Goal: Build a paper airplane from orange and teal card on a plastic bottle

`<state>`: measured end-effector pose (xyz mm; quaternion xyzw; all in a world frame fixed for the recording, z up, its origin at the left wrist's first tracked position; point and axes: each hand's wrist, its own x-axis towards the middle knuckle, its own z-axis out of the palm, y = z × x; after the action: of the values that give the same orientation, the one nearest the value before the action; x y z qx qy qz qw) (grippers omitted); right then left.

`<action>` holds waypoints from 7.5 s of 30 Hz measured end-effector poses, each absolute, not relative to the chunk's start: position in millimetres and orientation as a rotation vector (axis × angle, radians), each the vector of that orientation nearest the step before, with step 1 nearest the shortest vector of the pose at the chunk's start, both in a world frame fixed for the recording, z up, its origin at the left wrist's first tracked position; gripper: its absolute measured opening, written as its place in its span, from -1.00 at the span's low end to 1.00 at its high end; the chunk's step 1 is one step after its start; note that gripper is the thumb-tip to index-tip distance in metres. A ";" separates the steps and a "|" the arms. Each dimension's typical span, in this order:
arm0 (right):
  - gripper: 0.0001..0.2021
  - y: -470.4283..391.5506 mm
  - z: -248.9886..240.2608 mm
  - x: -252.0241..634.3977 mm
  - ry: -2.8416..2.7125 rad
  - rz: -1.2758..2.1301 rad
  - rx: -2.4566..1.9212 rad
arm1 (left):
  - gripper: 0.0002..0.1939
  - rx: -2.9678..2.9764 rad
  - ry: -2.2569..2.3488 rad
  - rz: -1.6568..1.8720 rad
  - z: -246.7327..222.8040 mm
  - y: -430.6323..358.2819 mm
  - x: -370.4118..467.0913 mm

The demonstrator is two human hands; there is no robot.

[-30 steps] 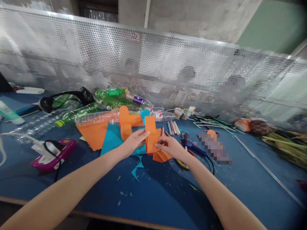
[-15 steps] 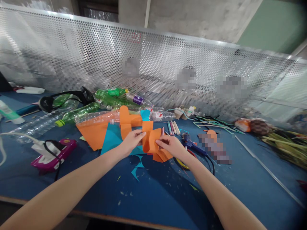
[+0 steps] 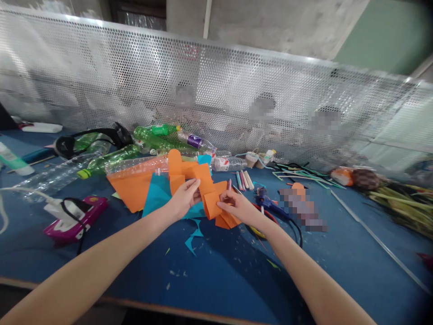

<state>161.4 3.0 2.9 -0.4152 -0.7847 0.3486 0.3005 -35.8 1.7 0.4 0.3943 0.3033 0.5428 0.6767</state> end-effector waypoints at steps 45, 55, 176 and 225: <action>-0.81 3.3 8.0 158.9 -1.785 0.866 -0.969 | -0.62 1.078 0.690 1.012 -5.0 -2.9 -33.1; -0.78 0.5 12.4 157.1 -1.690 0.799 -1.067 | -0.59 1.133 0.681 0.893 -2.7 -12.5 -28.8; -0.81 4.8 3.1 163.4 -2.080 0.753 -1.167 | -0.74 1.328 0.839 1.044 -10.8 -8.8 -22.9; -0.79 13.9 5.9 176.1 -2.000 0.759 -1.176 | -0.67 1.489 1.002 0.974 -6.2 -3.0 -36.0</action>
<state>176.1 13.9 5.9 -0.4524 -0.7695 0.2922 0.3433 -36.0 -3.0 -6.2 0.6216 0.4183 0.4068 0.5227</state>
